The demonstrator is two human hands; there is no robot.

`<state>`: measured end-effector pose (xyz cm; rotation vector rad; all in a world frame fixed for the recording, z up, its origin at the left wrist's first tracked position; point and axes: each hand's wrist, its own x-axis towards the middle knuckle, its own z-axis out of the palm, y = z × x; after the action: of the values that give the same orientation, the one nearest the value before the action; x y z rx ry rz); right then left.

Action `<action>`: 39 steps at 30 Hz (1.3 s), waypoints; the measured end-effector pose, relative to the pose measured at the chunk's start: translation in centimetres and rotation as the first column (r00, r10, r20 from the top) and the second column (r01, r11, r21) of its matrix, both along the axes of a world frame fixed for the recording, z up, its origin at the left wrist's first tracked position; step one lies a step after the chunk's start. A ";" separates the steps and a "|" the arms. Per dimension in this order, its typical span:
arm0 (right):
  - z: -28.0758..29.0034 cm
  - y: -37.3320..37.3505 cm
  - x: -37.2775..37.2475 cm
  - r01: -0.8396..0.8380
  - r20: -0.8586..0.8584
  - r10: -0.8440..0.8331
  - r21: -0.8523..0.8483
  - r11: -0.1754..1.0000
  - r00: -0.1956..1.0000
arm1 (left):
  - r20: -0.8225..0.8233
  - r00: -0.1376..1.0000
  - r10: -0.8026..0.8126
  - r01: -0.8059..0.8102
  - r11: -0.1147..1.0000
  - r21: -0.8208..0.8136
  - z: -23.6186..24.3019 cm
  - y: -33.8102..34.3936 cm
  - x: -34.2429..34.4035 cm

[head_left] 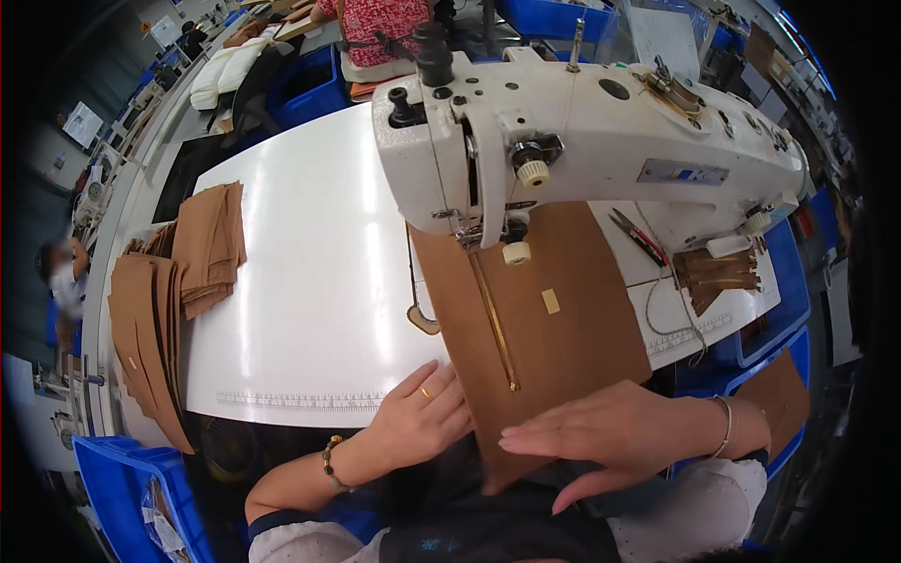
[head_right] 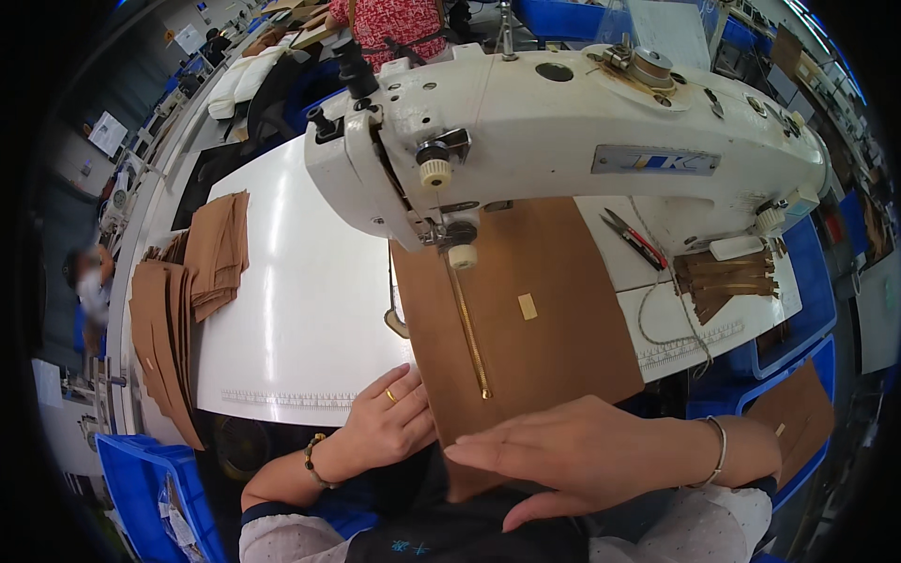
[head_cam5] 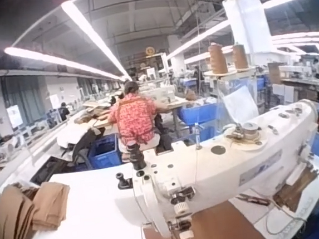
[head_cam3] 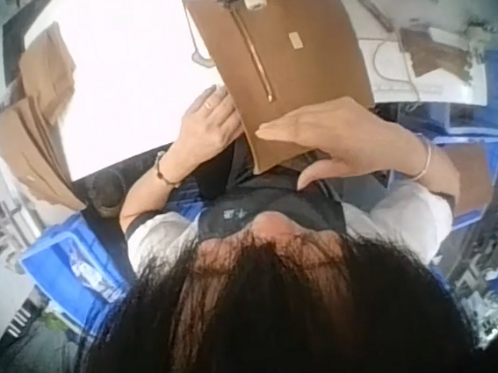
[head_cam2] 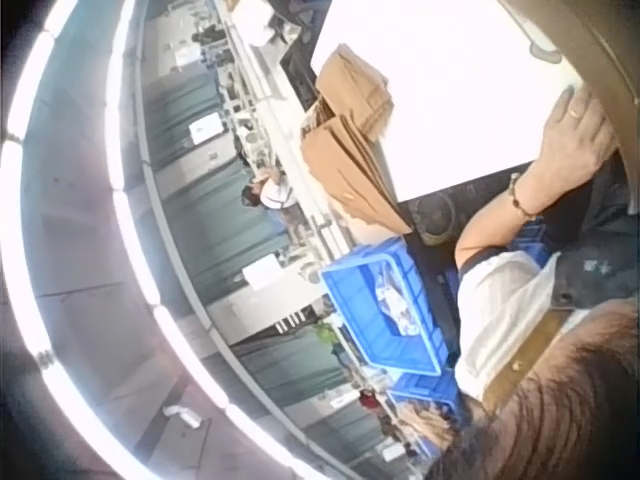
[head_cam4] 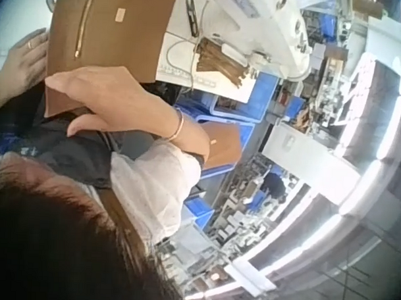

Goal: Sewing pieces of leather or fabric and zippers to assemble a pouch using an industrial sewing machine.

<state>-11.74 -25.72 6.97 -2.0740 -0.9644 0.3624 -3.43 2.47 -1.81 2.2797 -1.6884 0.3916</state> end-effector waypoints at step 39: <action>-6.0 -1.3 -1.4 0.313 -0.229 -0.268 0.190 0.930 0.936 | -0.006 1.000 -0.012 0.011 0.989 -0.150 0.1 -0.8 -1.5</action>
<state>-13.09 -27.04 0.93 -1.8959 -0.5383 0.2833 -4.89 1.71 -1.75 2.1600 -1.6107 0.4901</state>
